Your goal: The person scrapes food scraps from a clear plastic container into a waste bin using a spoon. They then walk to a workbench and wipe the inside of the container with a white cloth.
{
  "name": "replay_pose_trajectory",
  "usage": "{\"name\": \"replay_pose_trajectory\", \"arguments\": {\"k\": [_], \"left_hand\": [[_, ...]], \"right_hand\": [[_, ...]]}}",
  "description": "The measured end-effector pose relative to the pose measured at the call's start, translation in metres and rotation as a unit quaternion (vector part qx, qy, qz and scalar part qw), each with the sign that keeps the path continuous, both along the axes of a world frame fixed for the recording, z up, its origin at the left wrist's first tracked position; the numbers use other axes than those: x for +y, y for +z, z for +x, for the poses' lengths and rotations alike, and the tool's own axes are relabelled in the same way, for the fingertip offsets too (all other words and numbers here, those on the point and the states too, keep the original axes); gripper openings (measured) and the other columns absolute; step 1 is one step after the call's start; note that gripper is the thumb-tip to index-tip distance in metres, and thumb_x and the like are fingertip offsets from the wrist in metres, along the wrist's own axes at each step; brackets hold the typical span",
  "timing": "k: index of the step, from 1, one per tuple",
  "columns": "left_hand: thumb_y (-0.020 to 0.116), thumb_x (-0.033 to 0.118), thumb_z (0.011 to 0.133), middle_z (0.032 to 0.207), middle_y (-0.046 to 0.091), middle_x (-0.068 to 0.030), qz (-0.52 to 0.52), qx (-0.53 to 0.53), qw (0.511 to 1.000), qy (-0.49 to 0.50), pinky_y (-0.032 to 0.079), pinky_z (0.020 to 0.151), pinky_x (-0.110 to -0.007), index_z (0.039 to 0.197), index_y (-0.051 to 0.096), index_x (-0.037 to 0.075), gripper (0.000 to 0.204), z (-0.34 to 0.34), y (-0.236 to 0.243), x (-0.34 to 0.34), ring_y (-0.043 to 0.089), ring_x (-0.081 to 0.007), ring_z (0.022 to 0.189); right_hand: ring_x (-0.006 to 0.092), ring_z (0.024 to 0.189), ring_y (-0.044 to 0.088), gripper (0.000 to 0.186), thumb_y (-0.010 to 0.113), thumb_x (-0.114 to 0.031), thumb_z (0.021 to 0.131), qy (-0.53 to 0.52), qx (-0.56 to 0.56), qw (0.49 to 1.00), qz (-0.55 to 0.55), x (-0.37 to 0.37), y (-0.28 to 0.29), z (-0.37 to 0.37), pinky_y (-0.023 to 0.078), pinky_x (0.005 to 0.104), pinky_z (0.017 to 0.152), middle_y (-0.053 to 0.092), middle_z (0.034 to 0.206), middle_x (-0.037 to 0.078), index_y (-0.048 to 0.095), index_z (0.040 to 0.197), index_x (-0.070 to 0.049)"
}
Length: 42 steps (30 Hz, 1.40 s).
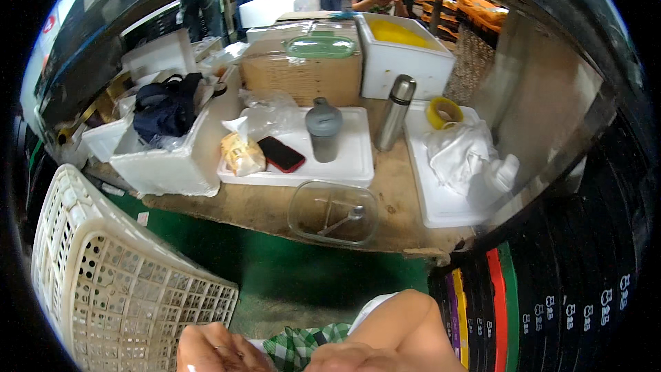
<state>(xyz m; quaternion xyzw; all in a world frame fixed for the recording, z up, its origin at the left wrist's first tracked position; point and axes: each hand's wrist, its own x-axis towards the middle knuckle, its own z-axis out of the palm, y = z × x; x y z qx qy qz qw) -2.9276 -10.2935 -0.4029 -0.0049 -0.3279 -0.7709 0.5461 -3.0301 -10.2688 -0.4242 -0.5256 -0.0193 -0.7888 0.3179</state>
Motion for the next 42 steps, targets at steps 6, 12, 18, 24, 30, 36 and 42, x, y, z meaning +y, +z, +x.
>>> {"name": "replay_pose_trajectory", "arguments": {"k": [6, 12, 18, 24, 30, 36, 42], "left_hand": [[0.04, 0.023, 0.085, 0.064, 0.059, -0.022, 0.002, -0.046, 0.999, 0.017, 0.05, 0.046, -0.03, 0.064, 0.049, 0.003, 0.031, 0.009, 0.008, 0.013, 0.06, -0.0263, 0.054], [0.049, 0.017, 0.081, 0.077, 0.06, -0.0188, -0.211, 0.044, 0.971, -0.102, 0.049, 0.062, -0.037, 0.073, 0.057, 0.003, 0.018, 0.02, -0.028, -0.02, 0.06, -0.0279, 0.07], [0.049, 0.019, 0.081, 0.081, 0.06, -0.016, -0.281, 0.14, 0.939, -0.143, 0.046, 0.068, -0.041, 0.078, 0.059, 0.003, 0.019, 0.024, -0.029, -0.032, 0.058, -0.0298, 0.075], [0.046, 0.019, 0.083, 0.085, 0.058, -0.0148, -0.332, 0.119, 0.919, -0.176, 0.045, 0.071, -0.044, 0.08, 0.057, 0.002, 0.021, 0.024, -0.048, -0.032, 0.057, -0.0316, 0.082], [0.036, 0.023, 0.087, 0.08, 0.059, -0.0197, -0.211, 0.065, 0.968, -0.121, 0.047, 0.068, -0.046, 0.077, 0.059, 0.0, 0.034, 0.03, -0.051, -0.019, 0.058, -0.0343, 0.075], [0.024, 0.032, 0.087, 0.077, 0.058, -0.0244, -0.105, 0.062, 0.991, -0.05, 0.048, 0.063, -0.043, 0.072, 0.057, -0.006, 0.053, 0.005, -0.038, -0.003, 0.059, -0.0344, 0.066], [0.036, 0.034, 0.082, 0.081, 0.057, -0.0223, -0.168, 0.078, 0.975, -0.119, 0.046, 0.065, -0.042, 0.078, 0.054, -0.006, 0.044, 0.0, -0.047, -0.014, 0.057, -0.0342, 0.069]], "right_hand": [[0.016, 0.058, 0.042, 0.006, 0.057, -0.007, 0.075, -0.015, -0.081, 0.993, 0.088, 0.017, 0.018, 0.016, 0.034, 0.0243, 0.05, 0.046, 0.068, 0.005, 0.055, 0.069, -0.006], [0.0182, 0.059, 0.044, 0.01, 0.054, -0.008, 0.077, 0.056, -0.148, 0.987, 0.022, -0.002, 0.01, 0.014, 0.038, 0.0273, 0.054, 0.048, 0.069, 0.01, 0.056, 0.07, -0.001], [0.0268, 0.064, 0.053, 0.021, 0.05, -0.007, 0.08, 0.257, -0.266, 0.925, -0.091, -0.024, 0.037, 0.037, 0.042, 0.036, 0.057, 0.053, 0.079, 0.029, 0.056, 0.071, 0.011], [0.0202, 0.055, 0.053, 0.017, 0.06, -0.008, 0.073, 0.134, -0.033, 0.984, 0.112, -0.014, 0.031, -0.013, 0.043, 0.0255, 0.047, 0.059, 0.064, 0.017, 0.057, 0.059, 0.002], [0.0199, 0.061, 0.056, 0.013, 0.065, -0.008, 0.069, 0.155, 0.04, 0.986, 0.055, -0.021, 0.011, -0.019, 0.047, 0.0226, 0.053, 0.061, 0.069, 0.014, 0.058, 0.06, -0.002], [0.0201, 0.07, 0.054, 0.009, 0.064, -0.003, 0.068, 0.168, 0.082, 0.977, -0.104, -0.036, -0.01, -0.029, 0.045, 0.0249, 0.061, 0.06, 0.079, 0.013, 0.058, 0.063, -0.002], [0.0174, 0.076, 0.051, 0.01, 0.062, -0.004, 0.07, 0.15, 0.145, 0.967, -0.149, -0.031, -0.015, -0.037, 0.042, 0.0226, 0.062, 0.057, 0.09, 0.008, 0.06, 0.08, -0.008]]}}
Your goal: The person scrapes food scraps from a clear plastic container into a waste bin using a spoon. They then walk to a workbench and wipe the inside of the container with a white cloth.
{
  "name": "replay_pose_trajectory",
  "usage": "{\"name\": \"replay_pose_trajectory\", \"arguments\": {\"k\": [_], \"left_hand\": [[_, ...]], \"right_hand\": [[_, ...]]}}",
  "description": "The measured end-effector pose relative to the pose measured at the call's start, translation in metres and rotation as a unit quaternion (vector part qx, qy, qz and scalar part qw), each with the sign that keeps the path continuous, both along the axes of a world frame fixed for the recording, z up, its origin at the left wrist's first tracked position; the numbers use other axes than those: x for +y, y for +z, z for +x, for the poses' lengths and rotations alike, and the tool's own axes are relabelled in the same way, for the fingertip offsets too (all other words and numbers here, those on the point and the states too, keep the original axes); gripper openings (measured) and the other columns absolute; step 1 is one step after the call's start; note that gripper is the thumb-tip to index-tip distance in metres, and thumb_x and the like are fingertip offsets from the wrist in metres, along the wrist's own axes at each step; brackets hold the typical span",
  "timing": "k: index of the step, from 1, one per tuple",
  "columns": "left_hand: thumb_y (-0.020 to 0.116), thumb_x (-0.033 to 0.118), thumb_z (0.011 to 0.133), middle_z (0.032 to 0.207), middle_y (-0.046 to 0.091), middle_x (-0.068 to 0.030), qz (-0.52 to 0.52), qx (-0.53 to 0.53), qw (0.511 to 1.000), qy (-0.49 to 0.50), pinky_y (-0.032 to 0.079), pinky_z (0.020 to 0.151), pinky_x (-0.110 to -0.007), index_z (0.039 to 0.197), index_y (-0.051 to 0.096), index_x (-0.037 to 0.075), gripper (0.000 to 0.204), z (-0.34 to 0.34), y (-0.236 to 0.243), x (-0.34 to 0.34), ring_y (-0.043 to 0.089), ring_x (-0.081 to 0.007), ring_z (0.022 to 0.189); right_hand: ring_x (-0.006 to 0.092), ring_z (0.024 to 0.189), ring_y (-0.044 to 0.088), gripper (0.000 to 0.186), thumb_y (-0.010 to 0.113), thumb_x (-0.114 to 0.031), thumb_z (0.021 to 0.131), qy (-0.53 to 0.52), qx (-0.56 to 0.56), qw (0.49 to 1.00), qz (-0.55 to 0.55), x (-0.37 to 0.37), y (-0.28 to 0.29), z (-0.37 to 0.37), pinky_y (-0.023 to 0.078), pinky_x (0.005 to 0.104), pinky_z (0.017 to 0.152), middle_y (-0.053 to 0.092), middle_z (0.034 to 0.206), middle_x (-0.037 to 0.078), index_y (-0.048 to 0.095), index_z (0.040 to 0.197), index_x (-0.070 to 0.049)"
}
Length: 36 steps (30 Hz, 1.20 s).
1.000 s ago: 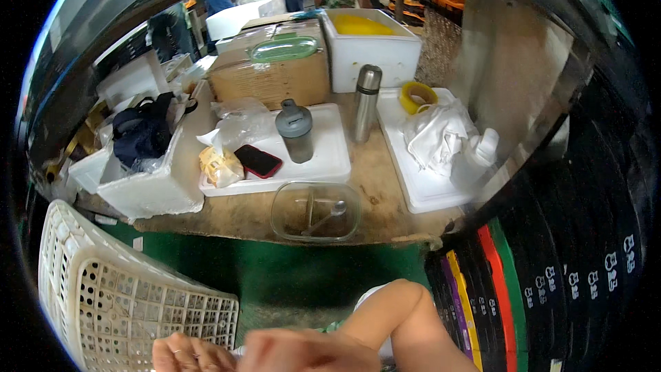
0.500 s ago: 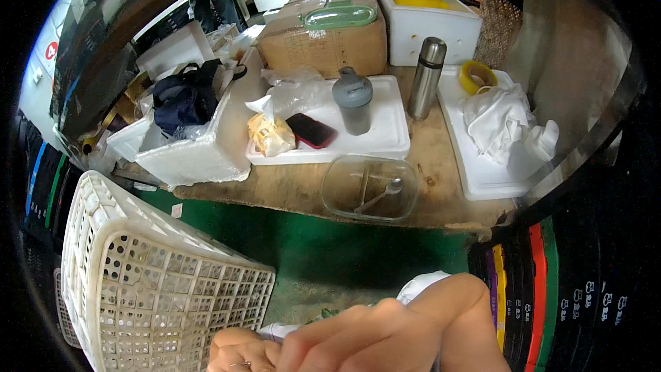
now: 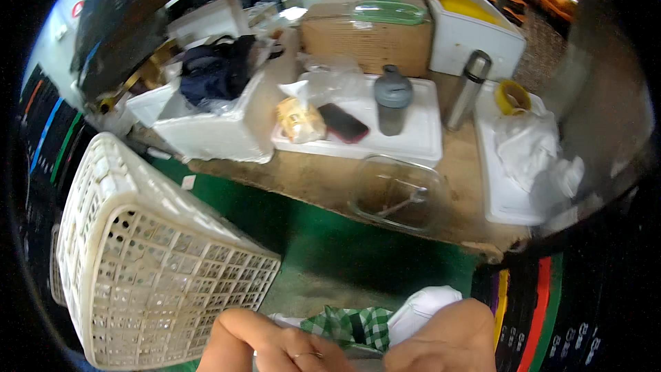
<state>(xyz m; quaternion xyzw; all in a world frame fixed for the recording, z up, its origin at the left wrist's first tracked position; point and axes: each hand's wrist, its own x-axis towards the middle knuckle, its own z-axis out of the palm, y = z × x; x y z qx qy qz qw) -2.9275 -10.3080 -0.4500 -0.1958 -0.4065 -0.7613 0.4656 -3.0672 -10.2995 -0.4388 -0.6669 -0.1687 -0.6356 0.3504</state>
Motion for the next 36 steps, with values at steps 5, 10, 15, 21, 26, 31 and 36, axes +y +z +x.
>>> {"name": "replay_pose_trajectory", "arguments": {"k": [5, 10, 15, 21, 26, 31, 36], "left_hand": [[0.046, 0.036, 0.078, 0.084, 0.056, -0.0206, -0.071, 0.011, 0.997, -0.037, 0.045, 0.067, -0.041, 0.083, 0.051, -0.006, 0.043, 0.006, -0.005, -0.021, 0.055, -0.0341, 0.072], [0.055, 0.037, 0.074, 0.088, 0.055, -0.0189, -0.167, 0.031, 0.982, -0.087, 0.043, 0.069, -0.04, 0.088, 0.049, -0.007, 0.047, -0.017, -0.024, -0.051, 0.054, -0.034, 0.075], [0.038, 0.031, 0.087, 0.075, 0.06, -0.017, -0.014, -0.225, 0.955, 0.194, 0.048, 0.066, -0.036, 0.072, 0.058, -0.006, 0.044, -0.045, -0.061, -0.114, 0.059, -0.0265, 0.071], [0.06, 0.032, 0.067, 0.08, 0.058, -0.0189, -0.209, -0.72, 0.431, 0.503, 0.045, 0.066, -0.037, 0.088, 0.053, -0.006, 0.044, -0.055, -0.171, -0.329, 0.057, -0.0312, 0.076], [0.056, 0.046, 0.071, 0.114, 0.047, -0.0114, -0.157, -0.873, 0.264, 0.378, 0.035, 0.085, -0.038, 0.104, 0.05, -0.002, 0.059, -0.149, -0.164, -0.309, 0.046, -0.0226, 0.106], [0.064, 0.036, 0.063, 0.116, 0.046, -0.0127, 0.048, -0.851, 0.346, 0.392, 0.032, 0.088, -0.037, 0.113, 0.041, -0.002, 0.066, -0.137, -0.194, -0.343, 0.044, -0.0217, 0.109], [0.062, 0.023, 0.065, 0.118, 0.044, -0.0131, 0.25, -0.701, 0.579, 0.333, 0.024, 0.09, -0.047, 0.114, 0.04, 0.008, 0.055, -0.102, -0.214, -0.389, 0.045, -0.0303, 0.106]], "right_hand": [[0.0152, 0.075, 0.05, 0.006, 0.064, -0.007, 0.07, -0.073, -0.07, 0.99, 0.099, 0.011, -0.002, 0.013, 0.043, 0.0216, 0.059, 0.056, 0.086, 0.007, 0.059, 0.073, -0.008], [0.0156, 0.074, 0.05, 0.008, 0.066, -0.008, 0.069, -0.077, -0.123, 0.983, 0.111, 0.009, -0.014, 0.005, 0.043, 0.0218, 0.058, 0.054, 0.085, 0.006, 0.059, 0.072, -0.008], [0.018, 0.073, 0.051, 0.008, 0.061, -0.011, 0.074, -0.167, -0.174, 0.955, 0.175, 0.021, -0.018, -0.001, 0.045, 0.0268, 0.067, 0.052, 0.083, 0.005, 0.056, 0.068, -0.008], [0.0293, 0.071, 0.056, 0.011, 0.06, -0.006, 0.073, -0.142, -0.195, 0.947, 0.211, 0.01, -0.015, 0.03, 0.051, 0.0365, 0.063, 0.048, 0.082, 0.012, 0.052, 0.076, 0.0], [0.0328, 0.063, 0.056, 0.018, 0.059, 0.0, 0.073, -0.201, -0.123, 0.94, 0.246, 0.004, -0.029, -0.011, 0.052, 0.0367, 0.051, 0.041, 0.079, 0.014, 0.044, 0.083, 0.006], [0.0266, 0.064, 0.055, 0.011, 0.05, -0.006, 0.081, -0.211, -0.116, 0.937, 0.253, 0.004, -0.028, -0.008, 0.048, 0.0318, 0.054, 0.041, 0.079, 0.013, 0.044, 0.083, 0.002], [0.0311, 0.078, 0.055, 0.023, 0.049, -0.015, 0.083, -0.16, -0.058, 0.957, 0.235, -0.005, -0.042, -0.019, 0.047, 0.0448, 0.066, 0.043, 0.105, 0.011, 0.044, 0.096, 0.003]]}}
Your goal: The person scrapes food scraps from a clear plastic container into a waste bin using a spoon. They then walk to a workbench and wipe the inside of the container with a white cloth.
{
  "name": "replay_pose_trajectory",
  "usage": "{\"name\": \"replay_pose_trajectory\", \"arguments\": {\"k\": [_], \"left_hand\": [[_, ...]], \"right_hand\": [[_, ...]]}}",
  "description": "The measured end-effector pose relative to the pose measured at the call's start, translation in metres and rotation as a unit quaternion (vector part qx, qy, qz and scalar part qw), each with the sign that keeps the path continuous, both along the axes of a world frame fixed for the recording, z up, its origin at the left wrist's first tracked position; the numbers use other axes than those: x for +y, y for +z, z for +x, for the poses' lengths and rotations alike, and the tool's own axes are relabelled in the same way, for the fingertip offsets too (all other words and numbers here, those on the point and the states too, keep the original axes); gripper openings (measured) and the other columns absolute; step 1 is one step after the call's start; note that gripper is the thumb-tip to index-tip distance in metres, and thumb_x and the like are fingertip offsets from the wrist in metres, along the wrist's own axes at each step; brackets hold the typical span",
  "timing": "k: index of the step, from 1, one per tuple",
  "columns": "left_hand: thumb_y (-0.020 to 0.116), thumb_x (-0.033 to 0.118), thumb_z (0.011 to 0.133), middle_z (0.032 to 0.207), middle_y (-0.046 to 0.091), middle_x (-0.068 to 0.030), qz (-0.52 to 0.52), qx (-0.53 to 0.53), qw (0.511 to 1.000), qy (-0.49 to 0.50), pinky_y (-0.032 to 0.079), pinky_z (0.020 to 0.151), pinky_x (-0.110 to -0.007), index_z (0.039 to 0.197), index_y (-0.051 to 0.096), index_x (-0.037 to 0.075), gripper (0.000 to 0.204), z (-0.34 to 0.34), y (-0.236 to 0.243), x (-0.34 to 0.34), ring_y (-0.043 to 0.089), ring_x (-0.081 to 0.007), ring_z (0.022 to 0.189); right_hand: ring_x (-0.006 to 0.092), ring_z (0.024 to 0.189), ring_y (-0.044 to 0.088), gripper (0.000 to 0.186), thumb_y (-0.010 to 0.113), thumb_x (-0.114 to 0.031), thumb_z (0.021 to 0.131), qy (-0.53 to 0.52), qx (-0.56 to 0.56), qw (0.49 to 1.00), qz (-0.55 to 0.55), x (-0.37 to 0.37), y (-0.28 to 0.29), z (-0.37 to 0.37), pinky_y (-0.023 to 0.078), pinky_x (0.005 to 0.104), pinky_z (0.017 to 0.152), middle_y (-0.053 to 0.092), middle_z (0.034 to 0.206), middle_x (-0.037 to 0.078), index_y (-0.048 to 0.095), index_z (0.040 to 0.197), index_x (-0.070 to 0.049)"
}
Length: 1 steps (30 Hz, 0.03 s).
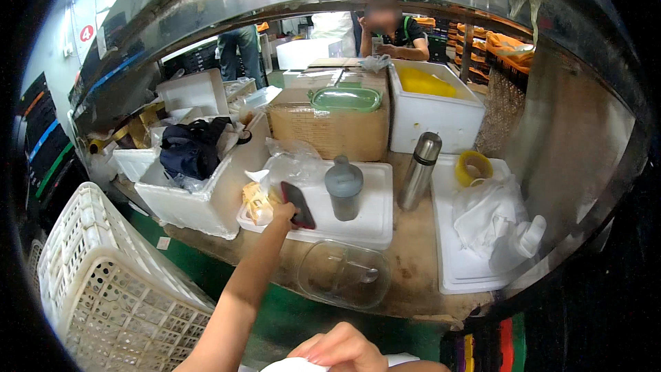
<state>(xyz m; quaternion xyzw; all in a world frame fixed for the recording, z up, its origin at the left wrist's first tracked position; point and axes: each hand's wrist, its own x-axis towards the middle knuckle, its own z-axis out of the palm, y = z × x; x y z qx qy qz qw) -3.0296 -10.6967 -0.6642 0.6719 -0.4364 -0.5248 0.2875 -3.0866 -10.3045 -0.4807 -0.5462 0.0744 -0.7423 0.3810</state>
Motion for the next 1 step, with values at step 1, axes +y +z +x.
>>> {"name": "replay_pose_trajectory", "arguments": {"k": [1], "left_hand": [[0.062, 0.023, 0.065, 0.118, 0.044, -0.0131, -0.001, -0.006, 1.0, -0.003, 0.024, 0.09, -0.047, 0.114, 0.04, 0.008, 0.055, -0.0035, -0.0002, -0.0021, 0.045, -0.0303, 0.106]], "right_hand": [[0.033, 0.081, 0.055, 0.026, 0.047, -0.017, 0.084, 0.019, 0.003, 1.0, -0.005, -0.0043, -0.0106, -0.0115, 0.046, 0.0509, 0.07, 0.045, 0.114, 0.01, 0.045, 0.1, 0.004]]}}
